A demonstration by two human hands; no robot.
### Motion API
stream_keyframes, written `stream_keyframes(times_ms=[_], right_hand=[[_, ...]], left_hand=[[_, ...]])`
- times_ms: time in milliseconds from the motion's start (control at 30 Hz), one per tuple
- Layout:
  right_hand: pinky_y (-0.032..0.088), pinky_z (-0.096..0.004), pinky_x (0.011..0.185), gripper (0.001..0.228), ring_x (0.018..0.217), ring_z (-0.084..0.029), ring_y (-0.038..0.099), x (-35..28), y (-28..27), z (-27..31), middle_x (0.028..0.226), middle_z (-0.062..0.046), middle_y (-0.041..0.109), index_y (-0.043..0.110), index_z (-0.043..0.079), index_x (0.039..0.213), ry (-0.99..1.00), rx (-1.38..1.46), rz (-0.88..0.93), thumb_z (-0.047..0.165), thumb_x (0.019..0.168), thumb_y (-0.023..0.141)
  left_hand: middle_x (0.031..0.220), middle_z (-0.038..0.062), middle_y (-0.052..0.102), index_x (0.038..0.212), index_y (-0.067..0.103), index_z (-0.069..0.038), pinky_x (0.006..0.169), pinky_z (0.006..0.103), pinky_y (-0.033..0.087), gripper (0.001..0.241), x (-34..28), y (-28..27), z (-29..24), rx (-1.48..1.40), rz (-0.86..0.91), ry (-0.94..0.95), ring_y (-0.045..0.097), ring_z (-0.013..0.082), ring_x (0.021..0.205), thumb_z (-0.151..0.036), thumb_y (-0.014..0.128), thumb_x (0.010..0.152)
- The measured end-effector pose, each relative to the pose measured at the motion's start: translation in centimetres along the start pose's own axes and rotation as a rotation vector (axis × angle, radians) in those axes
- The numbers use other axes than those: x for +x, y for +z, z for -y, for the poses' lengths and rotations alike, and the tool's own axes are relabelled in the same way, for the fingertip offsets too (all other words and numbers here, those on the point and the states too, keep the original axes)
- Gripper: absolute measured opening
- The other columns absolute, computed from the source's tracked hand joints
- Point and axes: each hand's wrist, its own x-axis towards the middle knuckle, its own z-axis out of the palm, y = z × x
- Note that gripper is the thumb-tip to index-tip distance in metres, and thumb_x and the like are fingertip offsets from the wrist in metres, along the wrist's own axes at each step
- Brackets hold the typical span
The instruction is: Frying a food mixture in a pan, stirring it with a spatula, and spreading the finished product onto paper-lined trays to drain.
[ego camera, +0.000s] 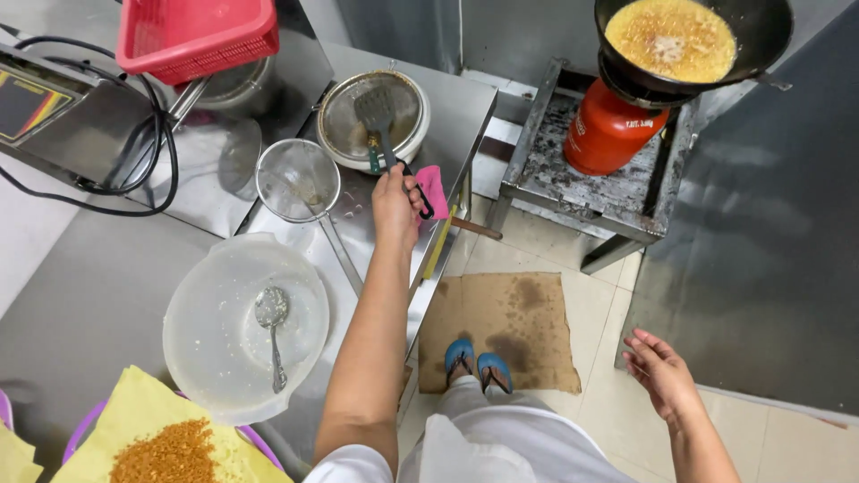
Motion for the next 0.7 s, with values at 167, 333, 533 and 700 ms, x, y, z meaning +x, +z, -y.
stream_keyframes(times_ms=[167,333,533,700], right_hand=[[0.051,-0.035,0.098,0.039,0.101,-0.022,0.063,0.2,0.8,-2.6,0.132,-0.015,0.069,0.061,0.006,0.142,0.013,0.018,-0.026,0.013,0.104,0.065],[0.050,-0.037,0.099,0.044,0.108,-0.024,0.065,-1.1,1.9,-2.8,0.133,-0.011,0.069,0.059,0.006,0.144,0.080,0.018,-0.047,0.017,0.102,0.065],[0.050,-0.035,0.095,0.043,0.101,-0.021,0.064,-2.2,-1.8,-3.3,0.131,-0.010,0.070,0.060,0.009,0.142,-0.003,0.217,-0.199,0.015,0.100,0.066],[0.052,-0.034,0.093,0.051,0.103,-0.011,0.062,0.5,-12.9,-6.4,0.121,0.002,0.061,0.045,0.018,0.150,-0.315,0.409,-0.621,0.018,0.103,0.067]], left_hand=[[0.074,-0.001,0.048,0.132,0.059,-0.008,0.052,0.0262,0.031,0.028,-1.1,-1.6,2.6,-0.227,0.138,0.120,0.039,0.0096,0.056,-0.024,0.050,0.111],[0.078,-0.003,0.047,0.115,0.056,-0.011,0.062,0.0239,0.043,0.021,-4.5,-0.6,2.9,0.274,0.385,0.389,0.048,0.0081,0.064,-0.030,0.047,0.113],[0.084,0.002,0.075,0.140,0.061,-0.019,0.075,0.0414,0.054,0.039,-5.4,9.6,-1.5,1.005,0.559,0.826,0.071,0.0268,0.073,-0.027,0.052,0.103],[0.099,0.021,0.072,0.125,0.061,-0.016,0.063,0.0655,0.051,0.026,-2.6,22.7,-1.7,1.503,0.568,1.168,0.068,0.0539,0.079,-0.025,0.052,0.103]])
